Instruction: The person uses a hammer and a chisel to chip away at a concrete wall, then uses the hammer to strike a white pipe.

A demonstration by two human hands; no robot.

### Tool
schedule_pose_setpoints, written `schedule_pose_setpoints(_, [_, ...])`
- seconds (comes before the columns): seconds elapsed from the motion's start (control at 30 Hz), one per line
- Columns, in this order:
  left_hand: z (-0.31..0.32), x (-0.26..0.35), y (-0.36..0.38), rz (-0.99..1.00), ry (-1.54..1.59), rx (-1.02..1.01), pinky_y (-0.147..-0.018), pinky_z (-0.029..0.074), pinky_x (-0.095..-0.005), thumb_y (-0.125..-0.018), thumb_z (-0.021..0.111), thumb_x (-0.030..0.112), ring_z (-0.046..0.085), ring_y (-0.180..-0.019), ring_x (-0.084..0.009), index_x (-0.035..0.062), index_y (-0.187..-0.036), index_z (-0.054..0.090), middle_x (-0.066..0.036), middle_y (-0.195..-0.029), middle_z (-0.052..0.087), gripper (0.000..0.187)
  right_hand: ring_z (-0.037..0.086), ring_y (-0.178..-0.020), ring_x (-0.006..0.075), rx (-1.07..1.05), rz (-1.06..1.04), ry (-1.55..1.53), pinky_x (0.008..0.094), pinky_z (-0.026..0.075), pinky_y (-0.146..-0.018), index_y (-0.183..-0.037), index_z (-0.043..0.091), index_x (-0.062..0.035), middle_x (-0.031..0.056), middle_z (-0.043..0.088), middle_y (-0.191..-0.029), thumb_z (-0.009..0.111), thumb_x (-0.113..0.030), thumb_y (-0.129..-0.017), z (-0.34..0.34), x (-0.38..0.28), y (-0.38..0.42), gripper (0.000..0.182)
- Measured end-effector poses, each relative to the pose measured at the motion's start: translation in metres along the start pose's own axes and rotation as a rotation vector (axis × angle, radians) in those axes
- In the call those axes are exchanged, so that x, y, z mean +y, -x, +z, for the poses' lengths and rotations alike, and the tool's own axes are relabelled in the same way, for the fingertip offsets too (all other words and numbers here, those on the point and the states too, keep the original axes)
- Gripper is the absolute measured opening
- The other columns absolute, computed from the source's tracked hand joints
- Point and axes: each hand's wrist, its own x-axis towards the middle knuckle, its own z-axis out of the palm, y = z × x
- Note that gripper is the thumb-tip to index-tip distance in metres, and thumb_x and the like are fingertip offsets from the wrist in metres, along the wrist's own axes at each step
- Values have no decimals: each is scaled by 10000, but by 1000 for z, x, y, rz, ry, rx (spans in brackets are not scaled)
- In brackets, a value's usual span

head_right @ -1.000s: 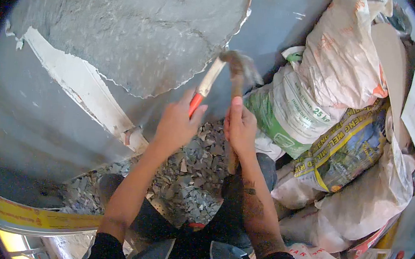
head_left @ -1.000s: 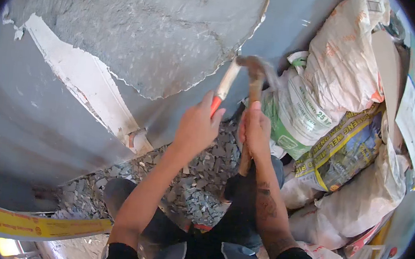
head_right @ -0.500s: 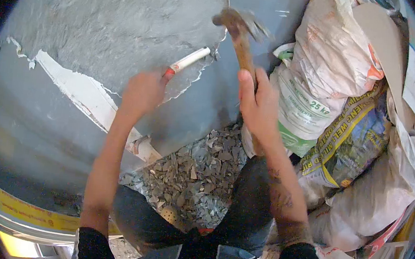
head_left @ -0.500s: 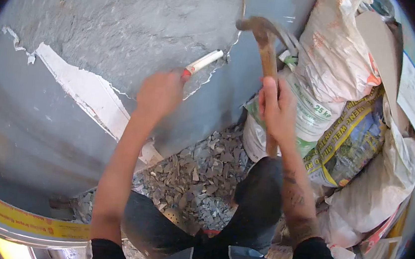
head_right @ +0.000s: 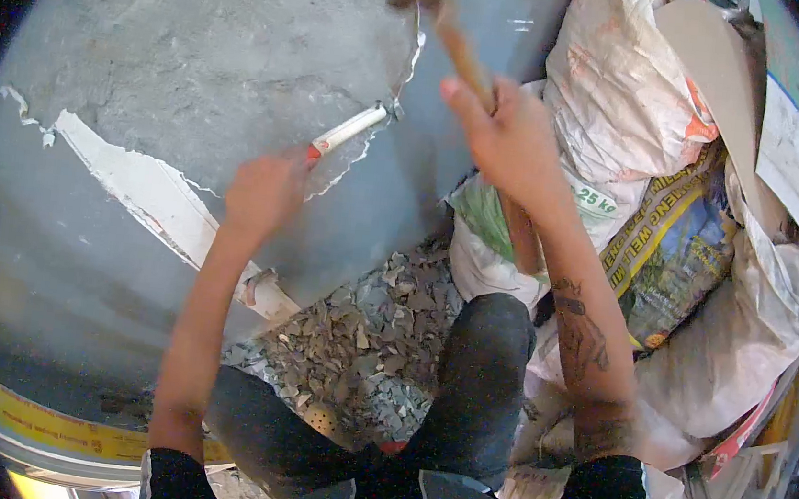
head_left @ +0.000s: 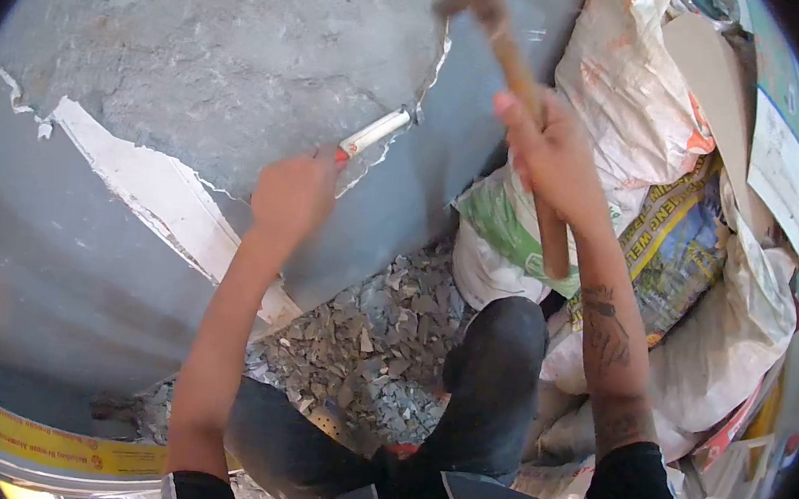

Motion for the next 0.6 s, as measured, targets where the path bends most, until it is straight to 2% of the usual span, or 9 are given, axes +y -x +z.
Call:
schedule_pose_setpoints(0.03, [5, -4, -1, 12, -6, 32, -673, 529, -501, -1000, 494, 296, 682, -772, -374, 52, -1097, 608, -164, -906, 684, 287, 679, -651, 347, -3, 10, 5, 463, 498, -579, -874, 619, 27, 196, 622, -657, 641, -440, -912, 7, -2, -1, 469])
schedule_pose_setpoints(0.1, [10, -4, -1, 27, -7, 58, -674, 528, -500, -1000, 496, 296, 682, -777, -377, 52, -1102, 608, -165, -911, 685, 288, 673, -629, 322, 376, -105, -174, 456, 501, -579, -871, 616, 32, 179, 615, -648, 658, -418, -901, 23, -8, -3, 453])
schedule_pose_setpoints(0.13, [8, -3, 0, 20, 2, 64, -673, 526, -502, -999, 497, 294, 682, -780, -378, 53, -1098, 612, -167, -918, 685, 285, 673, -629, 322, 378, -101, -170, 456, 501, -579, -871, 616, 32, 179, 615, -648, 658, -418, -901, 37, 13, -3, 453])
schedule_pose_setpoints(0.23, [2, -3, 1, 24, 16, 61, -675, 525, -504, -998, 495, 291, 681, -781, -381, 56, -1087, 619, -170, -921, 685, 281, 661, -618, 325, 227, -177, 221, 454, 500, -589, -867, 613, 25, 174, 617, -646, 671, -408, -894, 68, 63, 4, 438])
schedule_pose_setpoints(0.3, [3, -5, 0, 46, 23, 48, -677, 526, -505, -999, 492, 289, 680, -779, -382, 56, -1081, 623, -172, -918, 684, 279, 650, -634, 370, -383, 284, 23, 459, 499, -608, -867, 614, 18, 193, 631, -674, 682, -404, -888, 42, 35, 16, 428])
schedule_pose_setpoints(0.33, [9, -10, -2, 68, 21, 80, -673, 527, -504, -997, 495, 286, 679, -771, -383, 54, -1071, 625, -171, -909, 684, 275, 650, -634, 370, -378, 284, 26, 459, 499, -608, -867, 614, 18, 193, 631, -674, 682, -404, -888, 31, 26, 14, 428])
schedule_pose_setpoints(0.43, [4, -7, -7, 21, -23, 14, -667, 529, -501, -993, 504, 282, 677, -759, -386, 53, -1055, 629, -172, -895, 684, 268, 640, -648, 401, -151, 66, 249, 455, 500, -610, -849, 606, 16, 203, 639, -686, 677, -400, -894, 3, -1, 10, 425])
schedule_pose_setpoints(0.5, [4, -4, -3, -48, -62, -93, -666, 529, -500, -990, 511, 281, 675, -753, -388, 53, -1050, 630, -173, -890, 683, 265, 644, -656, 408, 237, -88, 116, 451, 501, -609, -849, 603, 14, 208, 646, -699, 669, -393, -900, -1, -24, 10, 416])
schedule_pose_setpoints(0.6, [5, -5, -2, 19, 5, 70, -666, 527, -498, -987, 519, 283, 673, -749, -390, 59, -1044, 636, -173, -868, 682, 259, 657, -681, 413, 488, -172, -1, 445, 502, -611, -859, 604, 7, 211, 657, -723, 671, -383, -900, 40, 2, -3, 398])
